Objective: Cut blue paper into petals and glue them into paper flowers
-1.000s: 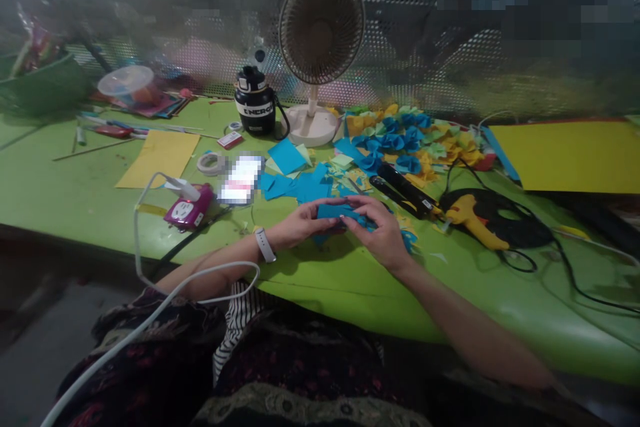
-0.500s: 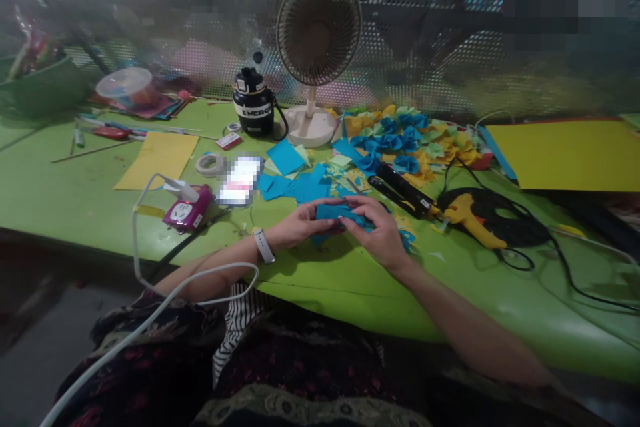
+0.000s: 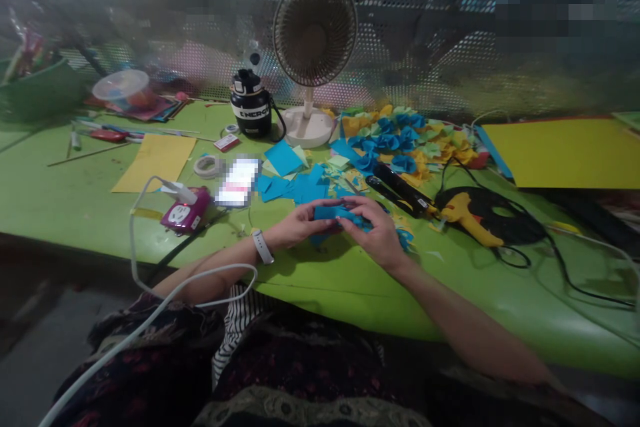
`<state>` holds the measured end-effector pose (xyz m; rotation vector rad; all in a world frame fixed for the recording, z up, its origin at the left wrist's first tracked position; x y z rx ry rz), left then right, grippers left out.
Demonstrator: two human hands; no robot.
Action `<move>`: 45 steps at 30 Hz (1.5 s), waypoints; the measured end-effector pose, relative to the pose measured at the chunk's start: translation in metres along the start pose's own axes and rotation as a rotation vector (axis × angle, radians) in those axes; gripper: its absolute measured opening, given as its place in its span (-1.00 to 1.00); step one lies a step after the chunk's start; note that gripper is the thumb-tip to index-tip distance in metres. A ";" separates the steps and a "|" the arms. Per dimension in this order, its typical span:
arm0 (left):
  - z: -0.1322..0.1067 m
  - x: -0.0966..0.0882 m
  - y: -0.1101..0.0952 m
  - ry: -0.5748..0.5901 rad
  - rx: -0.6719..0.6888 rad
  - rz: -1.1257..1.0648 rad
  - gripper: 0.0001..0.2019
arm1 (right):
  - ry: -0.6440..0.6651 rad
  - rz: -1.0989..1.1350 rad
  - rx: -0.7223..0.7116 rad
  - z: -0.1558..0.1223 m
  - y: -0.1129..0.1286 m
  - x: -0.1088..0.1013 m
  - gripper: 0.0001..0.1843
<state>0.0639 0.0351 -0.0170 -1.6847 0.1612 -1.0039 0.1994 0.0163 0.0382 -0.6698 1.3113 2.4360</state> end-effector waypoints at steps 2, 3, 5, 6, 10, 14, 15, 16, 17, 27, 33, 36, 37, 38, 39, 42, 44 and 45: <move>-0.001 0.001 -0.001 0.006 0.001 0.002 -0.43 | -0.005 0.019 0.031 -0.001 -0.003 0.000 -0.83; -0.001 0.002 -0.002 0.009 0.000 0.003 -0.43 | -0.014 0.035 0.058 -0.001 -0.005 0.000 -0.82; -0.002 0.003 -0.003 0.008 -0.005 0.007 -0.42 | -0.046 0.081 0.125 -0.002 -0.012 -0.002 -0.77; -0.002 0.003 -0.003 0.007 -0.007 0.009 -0.42 | -0.060 0.109 0.157 -0.003 -0.016 -0.003 -0.74; -0.003 0.004 -0.005 0.010 -0.002 0.022 -0.40 | -0.032 0.184 0.205 -0.003 -0.023 0.002 -0.73; -0.001 0.001 -0.003 0.005 0.016 0.060 -0.37 | -0.023 0.144 0.142 -0.001 -0.018 0.001 -0.75; -0.001 -0.001 -0.002 -0.012 0.017 0.081 -0.37 | -0.026 0.137 0.135 -0.001 -0.017 0.000 -0.75; 0.000 -0.004 -0.002 -0.034 0.010 0.110 -0.40 | -0.028 0.136 0.136 0.000 -0.017 -0.001 -0.75; 0.000 -0.008 -0.001 -0.060 -0.004 0.146 -0.44 | -0.027 0.140 0.140 0.000 -0.017 -0.002 -0.75; -0.002 -0.006 -0.002 -0.086 -0.166 0.270 -0.49 | 0.054 0.284 0.350 0.000 -0.026 0.004 -0.61; -0.002 -0.008 0.001 -0.093 -0.154 0.227 -0.48 | 0.314 0.457 0.469 -0.006 -0.022 0.029 -0.54; -0.001 -0.008 0.000 -0.090 -0.154 0.218 -0.51 | 0.307 0.487 0.468 -0.003 -0.021 0.027 -0.54; -0.001 -0.008 -0.001 -0.098 -0.154 0.218 -0.52 | 0.309 0.482 0.465 -0.002 -0.021 0.026 -0.55; -0.001 -0.009 -0.003 -0.107 -0.154 0.218 -0.53 | 0.306 0.471 0.463 -0.001 -0.022 0.023 -0.55; -0.001 -0.010 -0.005 -0.118 -0.153 0.218 -0.53 | 0.297 0.458 0.464 0.000 -0.022 0.020 -0.56; -0.002 -0.013 -0.010 -0.143 -0.149 0.200 -0.54 | 0.263 0.431 0.469 0.003 -0.023 0.011 -0.55; -0.003 -0.013 -0.012 -0.147 -0.161 0.166 -0.55 | 0.262 0.433 0.463 0.003 -0.022 0.010 -0.56; -0.004 -0.013 -0.011 -0.142 -0.178 0.148 -0.55 | 0.270 0.433 0.458 0.003 -0.021 0.010 -0.55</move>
Point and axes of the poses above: each hand's wrist, its own z-axis towards the middle knuckle, its own x-axis out of the palm, y = z × x, the point moved 8 cm from there along z, towards the middle knuckle, and after that the axes turned 6 degrees about y, right-handed, at the moved point
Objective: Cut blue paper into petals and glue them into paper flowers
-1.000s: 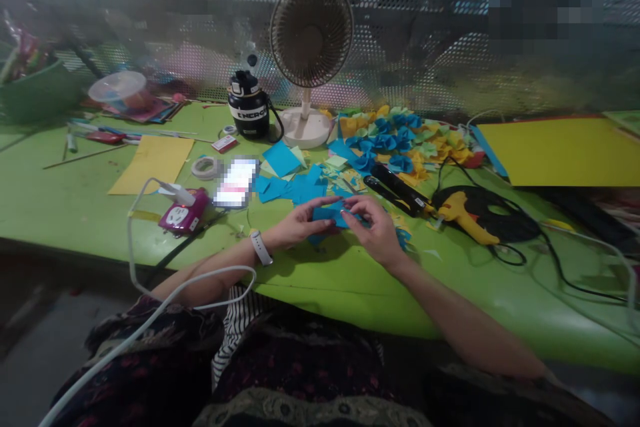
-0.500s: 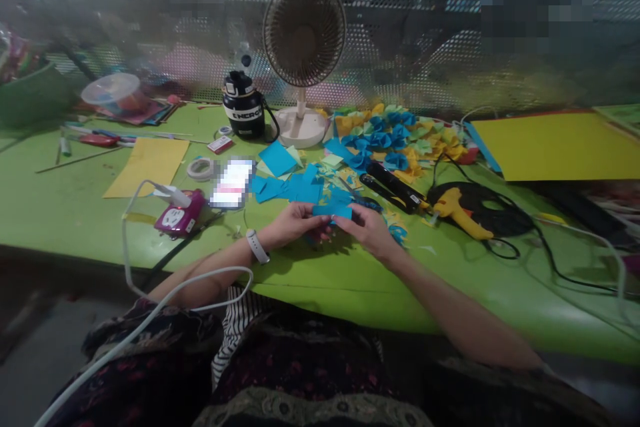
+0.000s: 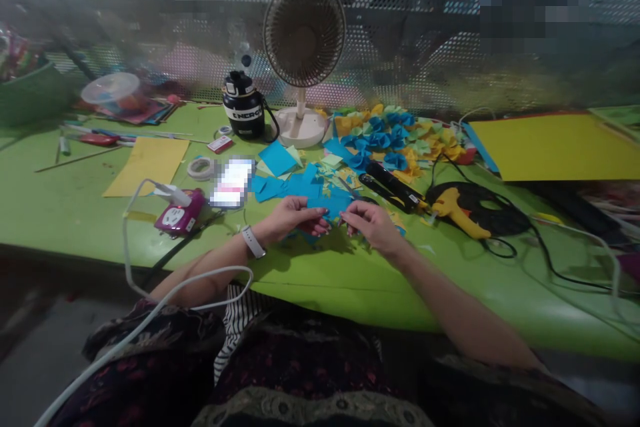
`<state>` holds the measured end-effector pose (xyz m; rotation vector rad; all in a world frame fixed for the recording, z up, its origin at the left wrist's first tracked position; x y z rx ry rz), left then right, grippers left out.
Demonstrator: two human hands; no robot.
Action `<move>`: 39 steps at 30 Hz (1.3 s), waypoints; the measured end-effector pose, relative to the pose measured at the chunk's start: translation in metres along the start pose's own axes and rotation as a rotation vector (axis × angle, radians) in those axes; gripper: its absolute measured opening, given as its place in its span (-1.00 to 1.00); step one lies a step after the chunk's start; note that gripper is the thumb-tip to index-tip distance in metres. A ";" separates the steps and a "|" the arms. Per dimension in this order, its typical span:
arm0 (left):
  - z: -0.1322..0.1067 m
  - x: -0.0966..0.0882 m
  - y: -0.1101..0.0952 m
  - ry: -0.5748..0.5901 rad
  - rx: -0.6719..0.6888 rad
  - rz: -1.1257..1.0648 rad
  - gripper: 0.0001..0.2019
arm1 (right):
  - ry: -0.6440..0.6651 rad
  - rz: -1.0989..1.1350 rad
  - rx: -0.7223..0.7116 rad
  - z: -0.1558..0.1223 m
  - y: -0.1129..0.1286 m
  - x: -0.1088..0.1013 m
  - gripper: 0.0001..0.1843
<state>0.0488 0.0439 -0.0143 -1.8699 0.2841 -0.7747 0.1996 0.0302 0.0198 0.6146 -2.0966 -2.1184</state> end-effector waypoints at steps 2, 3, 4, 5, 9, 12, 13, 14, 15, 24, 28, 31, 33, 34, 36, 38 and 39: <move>-0.001 0.002 0.002 0.020 -0.043 -0.014 -0.55 | 0.014 -0.016 -0.004 -0.001 0.000 0.003 -0.55; -0.002 0.004 0.004 0.033 -0.065 -0.007 -0.55 | 0.021 -0.026 -0.007 -0.001 0.000 0.004 -0.55; -0.002 0.005 0.005 0.042 -0.082 0.005 -0.56 | 0.029 -0.035 -0.011 -0.001 0.000 0.006 -0.55; -0.002 0.006 0.006 0.048 -0.092 0.018 -0.57 | 0.037 -0.041 -0.014 -0.001 0.000 0.008 -0.55; -0.001 0.007 0.006 0.043 -0.095 0.063 -0.58 | 0.043 -0.026 -0.017 0.001 -0.001 0.010 -0.56; 0.000 0.001 0.002 0.017 -0.085 0.079 -0.55 | 0.000 -0.011 -0.006 0.001 -0.001 0.003 -0.57; 0.000 -0.002 0.000 0.002 -0.075 0.078 -0.54 | -0.015 -0.003 -0.005 0.001 -0.001 0.000 -0.57; 0.000 -0.005 -0.002 -0.011 -0.061 0.075 -0.53 | -0.030 0.010 -0.006 0.001 0.000 -0.002 -0.57; 0.000 -0.008 -0.003 -0.019 -0.048 0.074 -0.53 | -0.041 0.027 -0.008 0.000 0.001 -0.004 -0.57; -0.002 -0.030 -0.019 -0.103 0.119 -0.024 -0.62 | -0.226 0.178 -0.055 -0.002 -0.004 -0.021 -0.59; 0.003 -0.012 -0.010 -0.050 0.153 -0.111 -0.52 | -0.253 0.188 -0.048 -0.003 -0.009 -0.012 -0.60; 0.006 -0.008 -0.006 -0.099 0.190 -0.134 -0.56 | -0.131 0.141 -0.016 -0.004 -0.009 0.007 -0.64; 0.006 -0.012 -0.004 -0.143 0.178 -0.138 -0.58 | -0.046 0.106 -0.028 -0.006 -0.005 0.014 -0.72; 0.006 -0.014 -0.004 -0.156 0.157 -0.139 -0.60 | -0.050 0.101 -0.054 -0.007 -0.002 0.011 -0.77; 0.005 -0.017 -0.004 -0.159 0.101 -0.130 -0.64 | -0.162 0.113 -0.131 -0.009 0.004 -0.006 -0.82; 0.004 -0.017 -0.005 -0.133 0.058 -0.103 -0.69 | -0.283 0.106 -0.172 -0.012 0.005 -0.025 -0.87; 0.003 -0.016 -0.005 -0.116 0.043 -0.090 -0.71 | -0.288 0.080 -0.162 -0.012 0.004 -0.029 -0.87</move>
Point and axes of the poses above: each hand's wrist, its own z-axis towards the middle knuckle, its own x-axis out of the palm, y = z × x, the point moved 8 cm from there along z, towards the middle knuckle, and after that the axes turned 6 degrees about y, right-handed, at the moved point
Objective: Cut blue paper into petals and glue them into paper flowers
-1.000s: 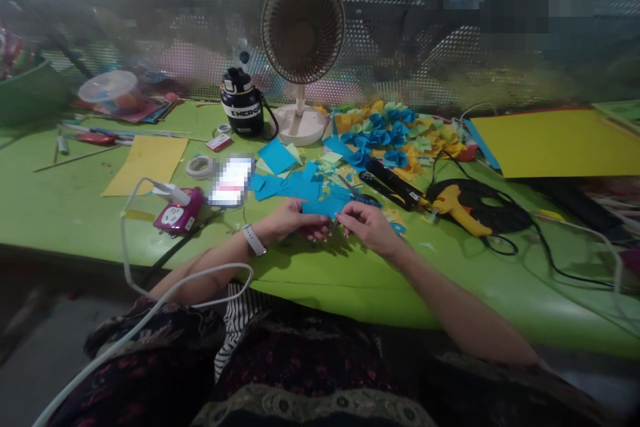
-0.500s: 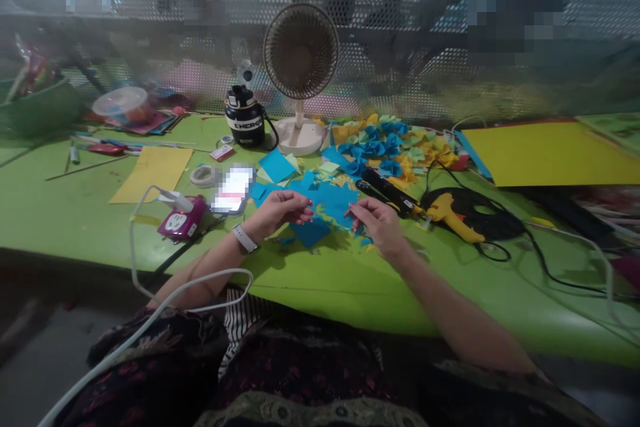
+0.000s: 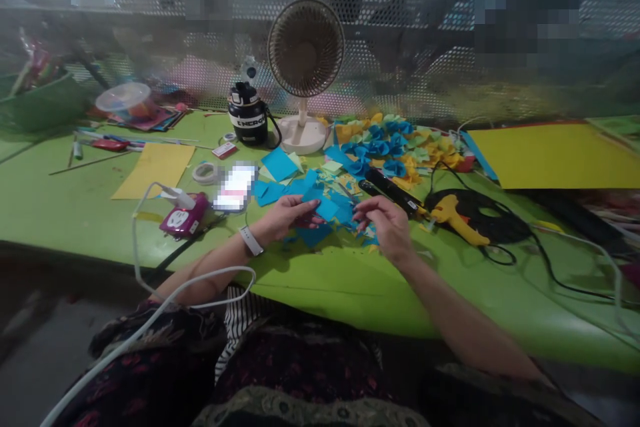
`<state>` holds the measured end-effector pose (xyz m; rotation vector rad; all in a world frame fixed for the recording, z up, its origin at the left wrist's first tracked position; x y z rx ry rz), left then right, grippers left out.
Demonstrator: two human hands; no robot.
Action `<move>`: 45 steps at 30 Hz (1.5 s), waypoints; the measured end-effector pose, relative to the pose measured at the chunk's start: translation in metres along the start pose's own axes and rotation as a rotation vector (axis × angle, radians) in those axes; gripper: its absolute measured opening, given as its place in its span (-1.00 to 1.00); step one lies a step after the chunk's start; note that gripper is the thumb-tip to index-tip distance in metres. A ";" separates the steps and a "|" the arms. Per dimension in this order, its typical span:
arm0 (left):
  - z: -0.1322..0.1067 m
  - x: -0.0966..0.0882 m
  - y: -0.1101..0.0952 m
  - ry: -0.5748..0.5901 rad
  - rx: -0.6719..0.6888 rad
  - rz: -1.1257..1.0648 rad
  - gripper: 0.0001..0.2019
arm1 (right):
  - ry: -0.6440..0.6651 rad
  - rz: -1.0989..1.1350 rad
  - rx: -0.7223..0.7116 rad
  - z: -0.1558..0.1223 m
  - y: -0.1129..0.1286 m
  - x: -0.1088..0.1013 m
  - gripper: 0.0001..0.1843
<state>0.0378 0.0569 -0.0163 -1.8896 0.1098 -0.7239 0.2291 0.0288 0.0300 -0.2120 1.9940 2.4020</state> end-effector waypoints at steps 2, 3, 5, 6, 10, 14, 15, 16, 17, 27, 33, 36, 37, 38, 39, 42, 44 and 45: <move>-0.001 0.003 0.001 0.024 -0.026 0.019 -0.73 | 0.056 -0.089 0.027 0.001 -0.004 0.001 -0.72; -0.002 0.004 0.001 0.029 -0.033 0.022 -0.73 | 0.077 -0.147 0.014 0.001 -0.004 0.003 -0.67; -0.003 0.006 0.001 0.044 -0.032 0.021 -0.70 | 0.090 -0.286 -0.110 -0.001 0.004 0.007 -0.73; -0.003 0.008 0.001 0.067 -0.026 0.023 -0.68 | 0.106 -0.362 -0.212 -0.003 0.011 0.012 -0.79; -0.004 0.018 0.002 0.181 -0.038 0.059 -0.59 | 0.275 -0.597 -0.602 -0.017 0.026 0.037 -0.70; -0.004 0.011 0.005 0.073 -0.051 0.007 -0.51 | 0.257 -0.715 -0.744 -0.026 0.029 0.038 -0.69; -0.005 0.010 0.005 0.058 -0.052 -0.002 -0.49 | 0.246 -0.734 -0.747 -0.027 0.030 0.037 -0.69; -0.005 0.010 0.005 0.055 -0.051 -0.006 -0.46 | 0.246 -0.748 -0.741 -0.028 0.030 0.037 -0.69; -0.005 0.010 0.005 0.058 -0.047 -0.004 -0.44 | 0.255 -0.754 -0.725 -0.028 0.030 0.037 -0.70; -0.003 0.008 0.002 0.063 0.055 0.106 -0.41 | 0.263 -0.612 -0.555 -0.021 0.024 0.034 -0.79; -0.002 0.015 0.008 0.150 0.088 0.200 -0.44 | 0.110 -0.518 -0.460 -0.015 0.024 0.028 -0.85; -0.003 0.017 0.008 0.164 0.113 0.207 -0.48 | 0.090 -0.401 -0.343 -0.011 0.015 0.029 -0.75; -0.003 0.018 0.007 0.165 0.127 0.214 -0.49 | 0.098 -0.360 -0.294 -0.009 0.011 0.030 -0.72; -0.003 0.018 0.006 0.163 0.142 0.222 -0.50 | 0.106 -0.325 -0.246 -0.009 0.006 0.031 -0.70; -0.003 0.018 0.005 0.159 0.154 0.230 -0.51 | 0.110 -0.298 -0.205 -0.008 0.002 0.032 -0.68; -0.005 0.018 0.004 0.141 0.170 0.242 -0.53 | 0.096 -0.289 -0.136 -0.007 -0.004 0.031 -0.66; -0.006 0.019 0.003 0.153 0.168 0.242 -0.55 | 0.086 -0.311 -0.127 -0.007 -0.002 0.030 -0.66; -0.007 0.021 0.003 0.167 0.164 0.240 -0.56 | 0.081 -0.318 -0.129 -0.007 0.000 0.029 -0.66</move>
Point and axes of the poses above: each hand's wrist, its own z-axis towards the middle knuckle, its own x-axis out of the palm, y = z × x, the point moved 8 cm from there along z, towards the middle knuckle, and after that the axes turned 6 degrees about y, right-handed, at the moved point
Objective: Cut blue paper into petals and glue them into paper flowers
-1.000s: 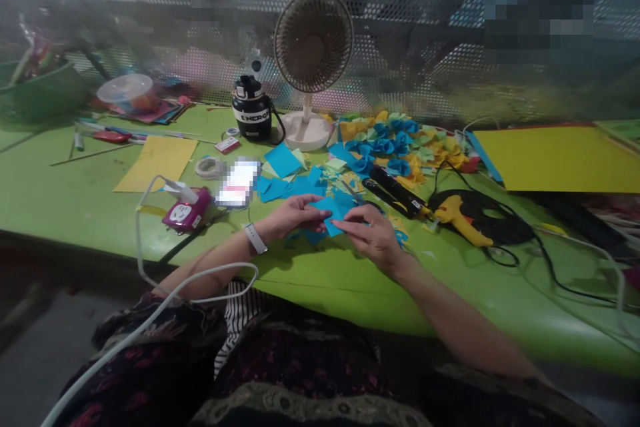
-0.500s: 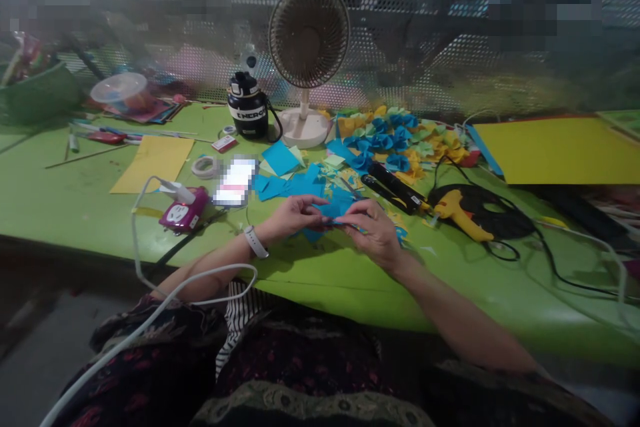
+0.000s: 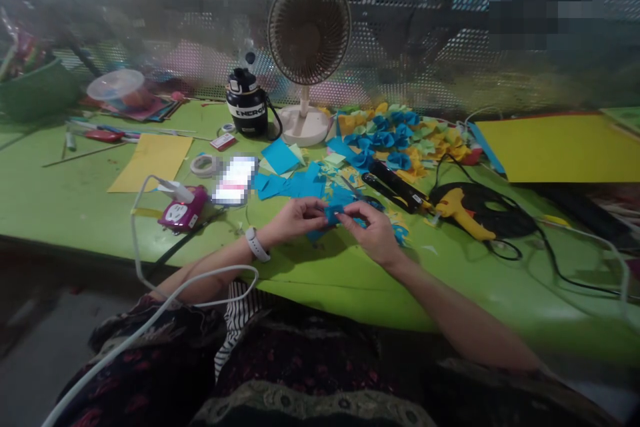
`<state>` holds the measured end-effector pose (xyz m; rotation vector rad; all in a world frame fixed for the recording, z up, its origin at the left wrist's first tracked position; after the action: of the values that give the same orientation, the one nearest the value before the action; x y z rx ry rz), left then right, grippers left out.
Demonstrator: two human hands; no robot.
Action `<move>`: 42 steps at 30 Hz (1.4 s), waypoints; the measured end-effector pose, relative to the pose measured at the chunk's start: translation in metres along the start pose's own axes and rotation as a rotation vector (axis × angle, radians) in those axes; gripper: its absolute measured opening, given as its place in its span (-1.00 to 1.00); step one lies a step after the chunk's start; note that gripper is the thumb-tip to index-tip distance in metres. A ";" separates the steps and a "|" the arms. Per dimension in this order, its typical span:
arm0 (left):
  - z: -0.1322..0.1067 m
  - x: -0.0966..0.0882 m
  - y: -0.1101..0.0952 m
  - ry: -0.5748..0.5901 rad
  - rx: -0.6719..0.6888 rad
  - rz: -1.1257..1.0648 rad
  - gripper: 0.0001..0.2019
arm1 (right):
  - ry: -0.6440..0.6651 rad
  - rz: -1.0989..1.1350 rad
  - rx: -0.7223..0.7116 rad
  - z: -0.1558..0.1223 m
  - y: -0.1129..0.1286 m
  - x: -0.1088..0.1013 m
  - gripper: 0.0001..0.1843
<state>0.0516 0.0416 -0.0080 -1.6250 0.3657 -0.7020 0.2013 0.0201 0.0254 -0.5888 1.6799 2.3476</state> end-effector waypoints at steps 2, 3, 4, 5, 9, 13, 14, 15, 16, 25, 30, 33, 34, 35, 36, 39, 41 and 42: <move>-0.002 0.003 -0.002 0.031 -0.008 -0.017 -0.57 | -0.012 -0.002 -0.006 0.000 0.003 -0.002 -0.66; -0.002 0.004 -0.002 0.042 -0.015 -0.028 -0.57 | -0.015 -0.001 -0.010 0.001 0.004 -0.003 -0.66; -0.003 0.005 -0.003 0.043 -0.020 -0.038 -0.57 | -0.019 -0.002 -0.013 0.001 0.005 -0.004 -0.66; -0.004 0.005 -0.003 0.038 -0.025 -0.045 -0.58 | -0.021 -0.002 -0.015 0.001 0.005 -0.004 -0.66; -0.003 0.003 -0.001 -0.005 -0.030 -0.044 -0.61 | -0.023 -0.001 -0.010 0.000 0.004 -0.003 -0.68; -0.002 0.004 0.000 -0.010 -0.035 -0.032 -0.59 | -0.023 -0.013 -0.034 -0.001 0.005 -0.002 -0.73; -0.001 0.004 0.000 -0.014 -0.032 -0.029 -0.58 | -0.024 -0.015 -0.040 -0.001 0.005 -0.002 -0.74; -0.001 0.003 0.000 -0.018 -0.029 -0.024 -0.57 | -0.024 -0.015 -0.041 -0.001 0.005 -0.002 -0.74; -0.001 0.003 0.000 -0.023 -0.027 -0.020 -0.56 | -0.024 -0.016 -0.040 -0.001 0.005 -0.002 -0.74; -0.001 0.003 0.002 -0.031 -0.027 -0.003 -0.61 | -0.028 -0.023 -0.033 -0.001 0.002 -0.001 -0.75; -0.001 0.003 0.004 -0.020 -0.025 0.000 -0.69 | -0.027 -0.045 -0.051 -0.001 0.005 -0.002 -0.77; 0.000 0.002 0.005 -0.024 -0.023 -0.004 -0.68 | -0.023 -0.048 -0.054 0.000 0.008 -0.002 -0.76; 0.000 0.002 0.005 -0.024 -0.022 -0.007 -0.67 | -0.021 -0.046 -0.054 0.000 0.008 -0.001 -0.76; 0.000 0.002 0.005 -0.025 -0.021 -0.011 -0.66 | -0.017 -0.043 -0.052 0.000 0.008 -0.001 -0.76; 0.000 0.002 0.005 -0.023 -0.022 -0.016 -0.65 | -0.013 -0.035 -0.047 0.000 0.008 -0.001 -0.76; 0.000 0.002 0.005 -0.023 -0.030 -0.037 -0.62 | -0.028 0.030 0.017 0.000 0.002 -0.002 -0.72; 0.000 0.003 0.005 -0.024 -0.044 -0.061 -0.60 | -0.047 0.097 0.078 0.000 -0.004 -0.005 -0.63; 0.000 0.003 0.005 -0.024 -0.054 -0.075 -0.59 | -0.038 0.124 0.106 0.000 -0.006 -0.005 -0.60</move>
<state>0.0544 0.0390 -0.0126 -1.7039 0.3105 -0.7338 0.2084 0.0224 0.0222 -0.4295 1.8591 2.3180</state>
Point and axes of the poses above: each hand's wrist, its own z-axis towards the middle knuckle, its own x-axis out of the palm, y = z × x, the point moved 8 cm from there along z, towards the middle knuckle, and after that the axes turned 6 degrees about y, right-handed, at the moved point
